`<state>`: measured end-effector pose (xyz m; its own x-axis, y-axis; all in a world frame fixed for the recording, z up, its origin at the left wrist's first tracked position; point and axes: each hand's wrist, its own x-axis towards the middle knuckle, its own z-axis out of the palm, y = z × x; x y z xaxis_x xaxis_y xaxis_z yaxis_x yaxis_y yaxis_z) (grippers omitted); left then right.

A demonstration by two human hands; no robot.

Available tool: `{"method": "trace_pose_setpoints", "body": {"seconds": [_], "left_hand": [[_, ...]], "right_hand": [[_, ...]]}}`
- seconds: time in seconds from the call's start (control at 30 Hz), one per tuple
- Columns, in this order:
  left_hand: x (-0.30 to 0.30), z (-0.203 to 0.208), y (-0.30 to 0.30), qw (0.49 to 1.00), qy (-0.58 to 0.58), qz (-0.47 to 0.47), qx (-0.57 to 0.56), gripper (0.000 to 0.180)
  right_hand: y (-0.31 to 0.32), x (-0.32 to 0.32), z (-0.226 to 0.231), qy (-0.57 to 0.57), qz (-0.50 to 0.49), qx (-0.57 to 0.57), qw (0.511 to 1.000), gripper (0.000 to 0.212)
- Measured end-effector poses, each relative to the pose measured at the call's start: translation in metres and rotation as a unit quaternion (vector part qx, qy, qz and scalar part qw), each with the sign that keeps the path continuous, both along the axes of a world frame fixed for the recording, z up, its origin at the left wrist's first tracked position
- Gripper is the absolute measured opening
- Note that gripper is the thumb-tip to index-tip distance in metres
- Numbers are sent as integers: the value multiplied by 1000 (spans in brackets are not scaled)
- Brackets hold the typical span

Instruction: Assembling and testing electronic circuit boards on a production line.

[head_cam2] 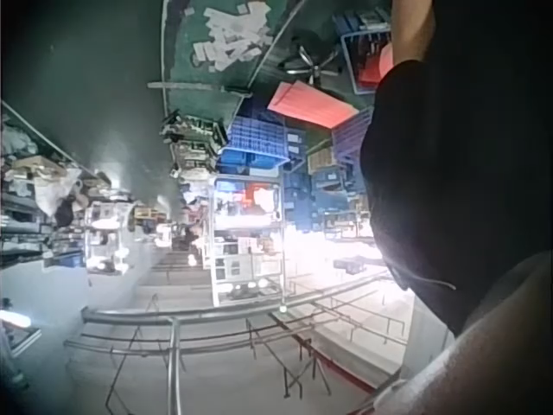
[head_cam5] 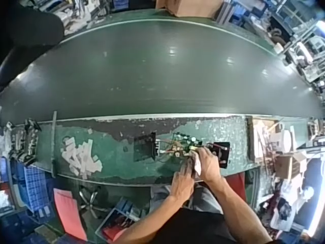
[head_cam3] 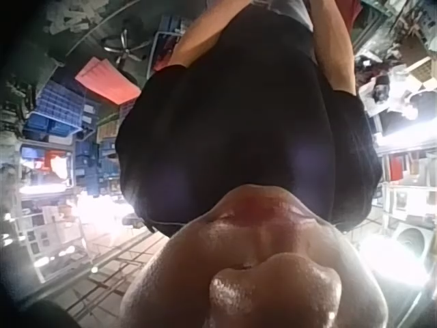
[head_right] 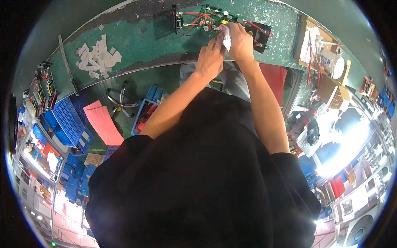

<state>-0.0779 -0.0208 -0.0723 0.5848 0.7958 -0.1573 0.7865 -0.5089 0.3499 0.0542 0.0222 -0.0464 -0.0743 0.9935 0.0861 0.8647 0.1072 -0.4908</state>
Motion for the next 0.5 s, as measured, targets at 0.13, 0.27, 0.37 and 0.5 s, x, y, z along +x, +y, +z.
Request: {"method": "trace_pose_setpoints", "body": {"seconds": [0.13, 0.27, 0.37, 0.5], "left_hand": [[1, -1, 0, 1000, 9, -4, -3, 70], [0, -3, 0, 1000, 1, -4, -2, 70], [-1, -1, -1, 1000, 17, -10, 1, 69], [-1, 1, -3, 1000, 25, -16, 0, 68]], "right_hand": [[2, 1, -2, -12, 6, 2, 1000, 22], [2, 1, 1, -36, 10, -50, 998, 27], [0, 0, 3, -22, 21, -30, 999, 26], [-4, -3, 3, -23, 25, -15, 999, 24]]}}
